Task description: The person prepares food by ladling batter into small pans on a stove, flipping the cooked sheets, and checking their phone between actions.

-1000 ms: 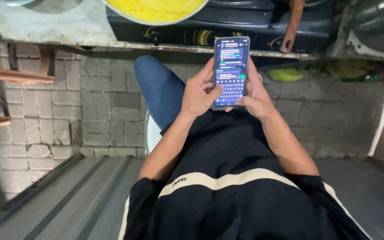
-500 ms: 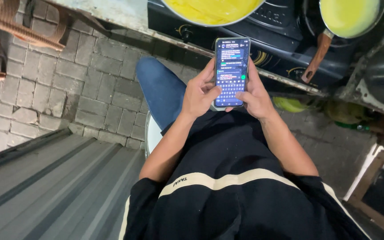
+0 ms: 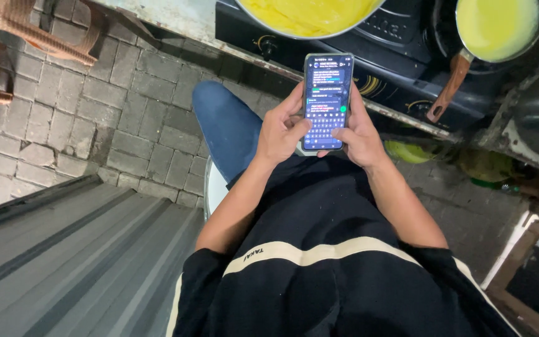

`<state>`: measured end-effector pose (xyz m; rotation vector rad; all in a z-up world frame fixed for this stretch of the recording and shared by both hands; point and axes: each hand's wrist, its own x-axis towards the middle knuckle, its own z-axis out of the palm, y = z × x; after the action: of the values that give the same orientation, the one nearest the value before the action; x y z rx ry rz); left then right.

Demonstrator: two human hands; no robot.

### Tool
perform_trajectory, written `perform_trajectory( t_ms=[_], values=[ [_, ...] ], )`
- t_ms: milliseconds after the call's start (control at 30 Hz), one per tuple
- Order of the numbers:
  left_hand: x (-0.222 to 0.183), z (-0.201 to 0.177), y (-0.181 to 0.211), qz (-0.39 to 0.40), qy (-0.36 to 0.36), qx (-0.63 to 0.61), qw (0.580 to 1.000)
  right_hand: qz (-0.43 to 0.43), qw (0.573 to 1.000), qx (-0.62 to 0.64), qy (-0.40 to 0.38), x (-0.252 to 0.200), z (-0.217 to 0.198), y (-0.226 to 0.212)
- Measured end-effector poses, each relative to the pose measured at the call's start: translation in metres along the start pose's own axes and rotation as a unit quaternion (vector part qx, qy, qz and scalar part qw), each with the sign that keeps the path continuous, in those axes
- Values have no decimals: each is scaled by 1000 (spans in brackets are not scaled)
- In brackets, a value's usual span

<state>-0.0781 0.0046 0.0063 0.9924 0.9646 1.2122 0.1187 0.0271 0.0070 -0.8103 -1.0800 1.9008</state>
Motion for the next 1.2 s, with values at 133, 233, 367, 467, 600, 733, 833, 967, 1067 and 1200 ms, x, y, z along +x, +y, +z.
perform_trajectory(
  t_ms=[133, 233, 367, 467, 600, 733, 833, 967, 1067, 1200],
  values=[
    [6, 3, -3, -21, 5, 11, 1000, -15, 999, 33, 8, -7, -1, 0],
    [6, 10, 3, -36, 11, 24, 999, -26, 999, 39, 19, -13, -2, 3],
    [7, 16, -1, -46, 5, 58, 997, -52, 997, 48, 24, -23, -4, 7],
    [9, 23, -3, -50, -9, 63, 997, -63, 996, 45, 45, -35, -6, 10],
    [10, 32, -7, -57, -40, 59, 996, -84, 993, 53, 72, -50, -7, 13],
    [9, 39, -9, -70, -75, 31, 994, -102, 989, 55, 92, -64, -8, 15],
    [9, 43, -20, -77, -99, 22, 992, -119, 985, 77, 103, -75, -10, 18],
    [10, 53, -22, -82, -124, 15, 989, -138, 978, 108, 114, -86, -9, 16],
    [8, 54, -27, -93, -148, 13, 985, -151, 974, 114, 127, -96, -10, 23],
    [6, 58, -33, -101, -161, 17, 982, -152, 973, 90, 150, -107, -16, 35]
  ],
)
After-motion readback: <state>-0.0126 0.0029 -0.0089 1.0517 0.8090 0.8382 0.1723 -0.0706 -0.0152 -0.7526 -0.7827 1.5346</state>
